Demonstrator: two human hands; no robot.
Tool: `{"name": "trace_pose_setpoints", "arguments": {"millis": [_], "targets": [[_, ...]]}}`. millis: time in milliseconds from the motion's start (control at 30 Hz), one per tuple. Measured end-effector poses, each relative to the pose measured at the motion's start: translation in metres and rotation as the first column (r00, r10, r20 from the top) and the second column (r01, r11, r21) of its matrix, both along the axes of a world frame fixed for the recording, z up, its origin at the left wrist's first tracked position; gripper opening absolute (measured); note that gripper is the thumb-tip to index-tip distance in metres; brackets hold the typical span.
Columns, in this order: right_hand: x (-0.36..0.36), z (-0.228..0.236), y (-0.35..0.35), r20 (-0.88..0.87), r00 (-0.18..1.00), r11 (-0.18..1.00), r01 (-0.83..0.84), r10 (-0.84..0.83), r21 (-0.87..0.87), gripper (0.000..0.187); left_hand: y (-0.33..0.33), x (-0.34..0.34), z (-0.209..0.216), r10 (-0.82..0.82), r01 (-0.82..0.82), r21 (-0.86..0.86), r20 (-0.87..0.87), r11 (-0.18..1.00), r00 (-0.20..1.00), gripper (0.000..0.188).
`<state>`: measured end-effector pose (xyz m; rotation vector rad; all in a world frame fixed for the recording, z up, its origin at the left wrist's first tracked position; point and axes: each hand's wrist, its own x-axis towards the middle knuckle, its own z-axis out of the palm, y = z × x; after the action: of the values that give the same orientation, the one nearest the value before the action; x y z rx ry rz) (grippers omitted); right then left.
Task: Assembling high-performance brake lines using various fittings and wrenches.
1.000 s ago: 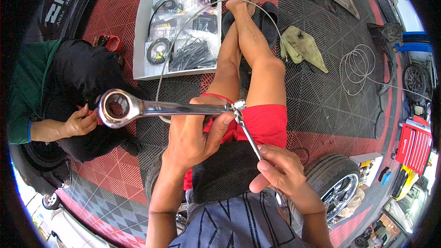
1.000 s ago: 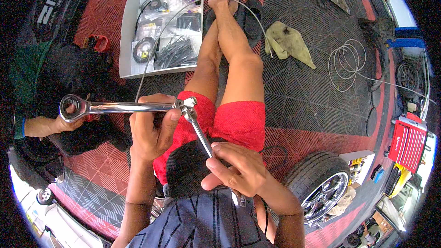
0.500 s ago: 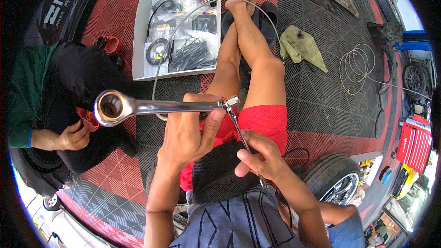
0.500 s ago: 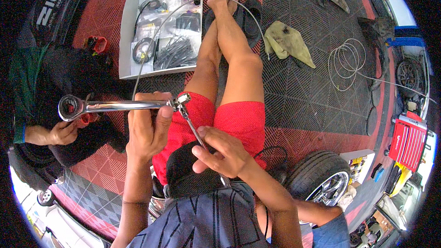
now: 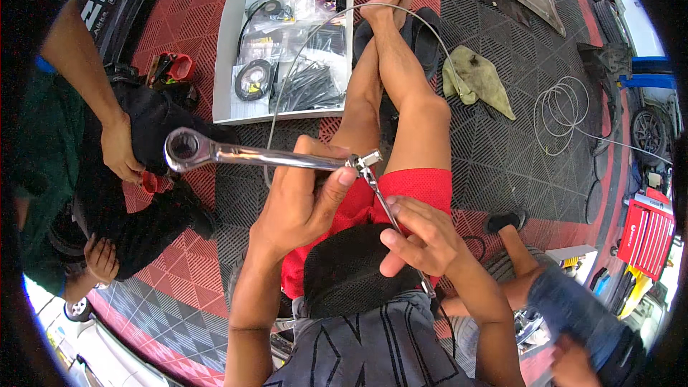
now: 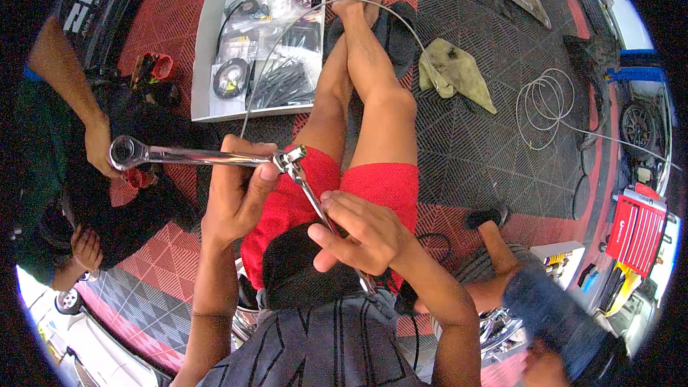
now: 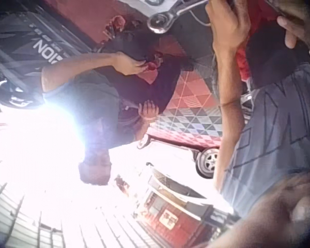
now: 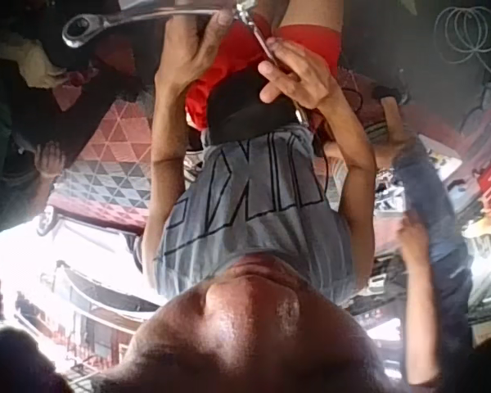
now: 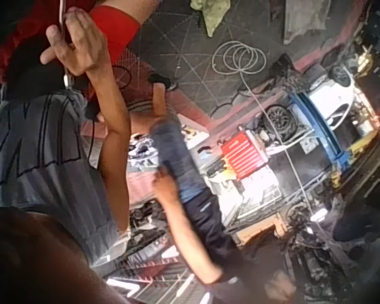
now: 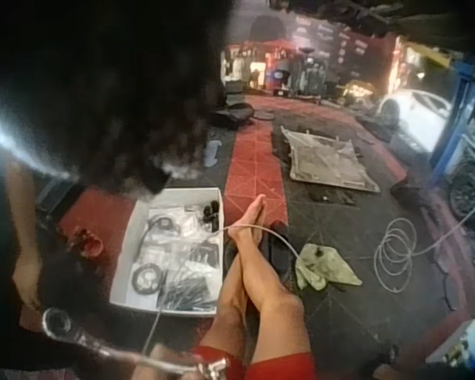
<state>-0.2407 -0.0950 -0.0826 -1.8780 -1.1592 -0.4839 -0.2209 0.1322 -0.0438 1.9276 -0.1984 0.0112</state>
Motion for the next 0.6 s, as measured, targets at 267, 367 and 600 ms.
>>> {"name": "trace_pose_setpoints", "arguments": {"millis": [267, 367, 600], "targets": [[0.011, 0.035, 0.0, 0.006, 1.0, 0.997, 0.018, -0.017, -0.076, 0.052, -0.003, 0.005, -0.004, -0.104, 0.089, 0.131, 0.112, 0.987, 0.988, 0.026], [0.018, 0.042, 0.001, -0.02, 0.999, 0.996, 0.028, -0.03, -0.082, 0.051, -0.005, 0.003, -0.007, -0.136, 0.126, 0.158, 0.05, 0.979, 0.99, 0.024], [0.02, 0.045, 0.006, 0.004, 0.997, 0.982, 0.079, -0.08, -0.174, 0.049, -0.007, 0.001, -0.012, -0.154, 0.138, 0.218, 0.06, 0.966, 0.986, 0.025]]}}
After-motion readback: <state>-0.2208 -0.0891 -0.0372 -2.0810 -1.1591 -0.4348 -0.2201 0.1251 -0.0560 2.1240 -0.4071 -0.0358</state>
